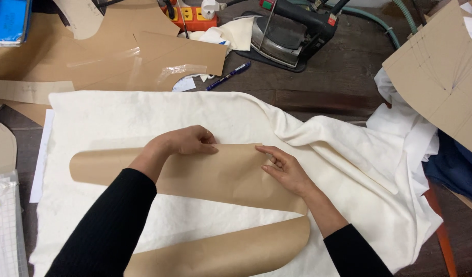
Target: The person spreads a white fabric on a work table and places two brown paper pattern pieces on top. They then use a yellow ruler to measure the distance between the pattern pieces and the fabric edges.
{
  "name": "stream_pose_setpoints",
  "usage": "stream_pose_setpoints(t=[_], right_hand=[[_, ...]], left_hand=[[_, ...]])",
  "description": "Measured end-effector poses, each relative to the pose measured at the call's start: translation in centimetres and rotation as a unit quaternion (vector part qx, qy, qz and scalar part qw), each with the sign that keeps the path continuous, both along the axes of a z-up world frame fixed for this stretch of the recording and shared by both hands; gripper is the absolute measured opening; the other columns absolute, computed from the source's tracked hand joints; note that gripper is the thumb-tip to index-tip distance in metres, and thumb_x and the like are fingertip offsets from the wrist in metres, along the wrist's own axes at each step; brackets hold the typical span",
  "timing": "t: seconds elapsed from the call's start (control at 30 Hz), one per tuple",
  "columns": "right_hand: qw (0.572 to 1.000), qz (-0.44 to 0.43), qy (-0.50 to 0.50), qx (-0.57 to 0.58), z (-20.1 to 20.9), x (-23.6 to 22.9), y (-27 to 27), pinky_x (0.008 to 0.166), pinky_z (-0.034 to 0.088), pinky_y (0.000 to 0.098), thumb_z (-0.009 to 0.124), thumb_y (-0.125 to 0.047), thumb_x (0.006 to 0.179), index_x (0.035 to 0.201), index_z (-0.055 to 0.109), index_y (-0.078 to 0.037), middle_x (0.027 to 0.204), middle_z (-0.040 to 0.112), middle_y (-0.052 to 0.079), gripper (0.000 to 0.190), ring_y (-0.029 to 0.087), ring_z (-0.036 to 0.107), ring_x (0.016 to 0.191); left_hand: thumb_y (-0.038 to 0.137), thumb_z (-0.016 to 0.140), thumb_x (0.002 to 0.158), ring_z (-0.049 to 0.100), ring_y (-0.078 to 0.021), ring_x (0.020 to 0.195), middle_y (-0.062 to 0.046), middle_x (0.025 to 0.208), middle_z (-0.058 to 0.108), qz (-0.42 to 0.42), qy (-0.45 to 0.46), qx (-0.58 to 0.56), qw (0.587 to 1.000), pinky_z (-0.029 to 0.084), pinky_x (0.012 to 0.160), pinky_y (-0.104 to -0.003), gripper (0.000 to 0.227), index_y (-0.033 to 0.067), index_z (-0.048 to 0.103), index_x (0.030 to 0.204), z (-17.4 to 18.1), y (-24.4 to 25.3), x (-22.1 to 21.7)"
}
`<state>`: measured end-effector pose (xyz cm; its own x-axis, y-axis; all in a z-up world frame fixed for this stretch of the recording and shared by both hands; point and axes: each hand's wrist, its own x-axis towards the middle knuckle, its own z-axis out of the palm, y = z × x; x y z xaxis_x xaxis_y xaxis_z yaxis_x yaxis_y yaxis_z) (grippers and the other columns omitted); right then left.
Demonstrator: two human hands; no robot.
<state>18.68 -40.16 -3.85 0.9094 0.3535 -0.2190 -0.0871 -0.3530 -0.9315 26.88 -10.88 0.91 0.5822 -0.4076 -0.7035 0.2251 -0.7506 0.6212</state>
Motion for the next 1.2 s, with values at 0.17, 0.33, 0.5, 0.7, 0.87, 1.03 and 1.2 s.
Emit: stream_pose_setpoints(t=[0.17, 0.33, 0.5, 0.7, 0.87, 1.03, 1.2], right_hand=[[0.989, 0.048, -0.042, -0.135, 1.8, 0.4, 1.3, 0.081, 0.048, 0.0288, 0.068, -0.009, 0.085, 0.137, 0.053, -0.02, 0.139, 0.052, 0.001, 0.055, 0.013, 0.05, 0.089], [0.932, 0.135, -0.181, -0.285, 0.9, 0.2, 5.8, 0.11, 0.014, 0.0644, 0.059, -0.014, 0.094, 0.144, 0.037, -0.005, 0.149, 0.033, 0.02, 0.055, 0.041, 0.027, 0.139], [0.87, 0.291, -0.157, -0.365, 1.1, -1.0, 9.5, 0.112, 0.002, 0.064, 0.039, -0.041, 0.1, 0.151, 0.025, -0.012, 0.159, 0.015, 0.013, 0.06, 0.036, 0.006, 0.146], [0.85, 0.342, -0.169, -0.363, 0.0, -0.2, 8.6, 0.112, 0.001, 0.0635, 0.04, -0.042, 0.099, 0.153, 0.021, -0.022, 0.162, 0.006, 0.007, 0.061, 0.037, 0.002, 0.147], [0.858, 0.4, -0.134, -0.293, 0.5, 2.3, 6.6, 0.112, 0.008, 0.0665, 0.057, -0.024, 0.093, 0.151, 0.027, -0.023, 0.163, 0.006, 0.009, 0.065, 0.041, 0.006, 0.146], [0.811, 0.473, -0.176, -0.296, -2.4, 4.0, 5.5, 0.112, 0.011, 0.0555, 0.07, -0.02, 0.085, 0.151, 0.026, -0.03, 0.162, -0.002, 0.002, 0.079, 0.032, -0.003, 0.149], [0.855, 0.382, -0.205, -0.285, -1.1, 3.4, 5.7, 0.108, 0.024, 0.048, 0.076, -0.022, 0.078, 0.139, 0.049, -0.028, 0.158, 0.015, 0.014, 0.067, 0.035, 0.023, 0.138]], left_hand=[[0.021, 0.069, 0.083, 0.067, -0.0295, 0.095, -0.011, 0.093, 0.07, -0.001, -0.119, 0.026, 0.993, 0.053, 0.086, -0.043, 0.021, 0.0077, 0.072, 0.098, -4.2, 0.4, 0.1], [0.026, 0.071, 0.084, 0.069, -0.0201, 0.092, 0.0, 0.09, 0.07, -0.039, -0.224, 0.126, 0.966, 0.057, 0.083, -0.041, 0.015, 0.0176, 0.072, 0.096, -6.0, -0.3, -0.3], [0.028, 0.07, 0.084, 0.068, -0.0221, 0.095, 0.0, 0.094, 0.066, -0.023, -0.249, 0.143, 0.958, 0.057, 0.083, -0.043, 0.017, 0.0186, 0.067, 0.099, -7.5, -0.1, -1.3], [0.016, 0.067, 0.08, 0.058, -0.0302, 0.108, -0.009, 0.111, 0.054, -0.028, -0.417, 0.128, 0.899, 0.049, 0.088, -0.045, 0.041, 0.0134, 0.057, 0.12, -8.3, 1.4, -4.9], [0.021, 0.074, 0.077, 0.059, -0.041, 0.104, -0.022, 0.112, 0.059, -0.103, -0.425, 0.018, 0.899, 0.047, 0.085, -0.054, 0.043, 0.0013, 0.06, 0.112, -3.4, -1.6, -17.0], [0.052, 0.063, 0.088, 0.052, -0.0286, 0.111, -0.011, 0.121, 0.057, -0.067, -0.493, -0.006, 0.867, 0.036, 0.096, -0.049, 0.051, 0.0134, 0.058, 0.121, -3.6, -3.5, -25.0], [0.053, 0.06, 0.088, 0.048, -0.0313, 0.119, -0.012, 0.129, 0.054, -0.074, -0.509, 0.04, 0.856, 0.031, 0.101, -0.052, 0.054, 0.015, 0.058, 0.126, -4.1, -5.6, -26.0]])
